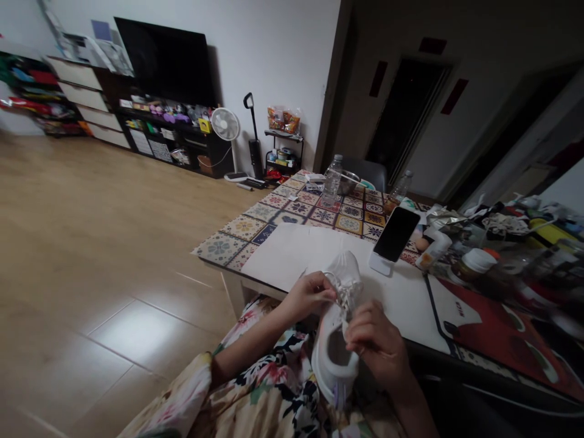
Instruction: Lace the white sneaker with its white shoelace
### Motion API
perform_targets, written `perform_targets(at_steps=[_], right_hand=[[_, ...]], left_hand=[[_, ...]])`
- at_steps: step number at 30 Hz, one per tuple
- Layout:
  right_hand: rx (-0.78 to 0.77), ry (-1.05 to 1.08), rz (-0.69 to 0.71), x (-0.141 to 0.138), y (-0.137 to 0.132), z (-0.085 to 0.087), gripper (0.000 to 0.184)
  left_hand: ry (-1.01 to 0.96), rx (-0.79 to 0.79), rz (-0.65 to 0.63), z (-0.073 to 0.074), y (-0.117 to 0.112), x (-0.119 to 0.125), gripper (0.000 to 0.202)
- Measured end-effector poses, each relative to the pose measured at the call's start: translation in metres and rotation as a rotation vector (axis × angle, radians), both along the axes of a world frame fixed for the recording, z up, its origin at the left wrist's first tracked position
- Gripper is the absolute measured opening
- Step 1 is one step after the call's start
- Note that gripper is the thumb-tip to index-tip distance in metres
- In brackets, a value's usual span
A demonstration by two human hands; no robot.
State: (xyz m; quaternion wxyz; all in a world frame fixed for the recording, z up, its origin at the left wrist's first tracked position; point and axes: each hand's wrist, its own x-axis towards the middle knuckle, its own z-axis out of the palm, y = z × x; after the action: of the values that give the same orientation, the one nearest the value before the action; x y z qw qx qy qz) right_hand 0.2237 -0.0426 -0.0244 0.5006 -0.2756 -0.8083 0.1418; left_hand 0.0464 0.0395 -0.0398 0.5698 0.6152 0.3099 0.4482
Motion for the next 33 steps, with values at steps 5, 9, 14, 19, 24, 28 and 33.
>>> perform_targets(at_steps=[5,9,14,19,24,28,33], right_hand=[[-0.022,-0.083,0.028,-0.005,-0.002,0.002,0.015],[-0.046,-0.101,0.05,-0.004,-0.004,0.003,0.01],[-0.137,-0.119,-0.18,-0.002,-0.009,0.001,0.005],[-0.153,-0.171,-0.335,-0.004,-0.008,0.004,0.008],[-0.161,-0.076,0.133,0.0,-0.029,0.028,0.031],[-0.279,0.024,0.534,0.012,-0.039,0.037,0.04],[-0.286,0.07,-0.021,0.015,-0.01,0.019,0.04]], left_hand=[[0.156,0.152,0.063,-0.003,0.004,0.003,0.027],[0.225,0.19,0.058,0.0,0.003,0.001,0.026],[0.177,0.204,0.013,0.0,-0.003,-0.008,0.03],[0.192,0.364,-0.286,0.01,-0.013,-0.02,0.035],[0.253,0.404,-0.311,0.018,-0.017,-0.022,0.028],[0.241,0.374,-0.272,0.015,-0.017,-0.018,0.018],[0.261,0.316,-0.271,0.017,-0.02,-0.013,0.009]])
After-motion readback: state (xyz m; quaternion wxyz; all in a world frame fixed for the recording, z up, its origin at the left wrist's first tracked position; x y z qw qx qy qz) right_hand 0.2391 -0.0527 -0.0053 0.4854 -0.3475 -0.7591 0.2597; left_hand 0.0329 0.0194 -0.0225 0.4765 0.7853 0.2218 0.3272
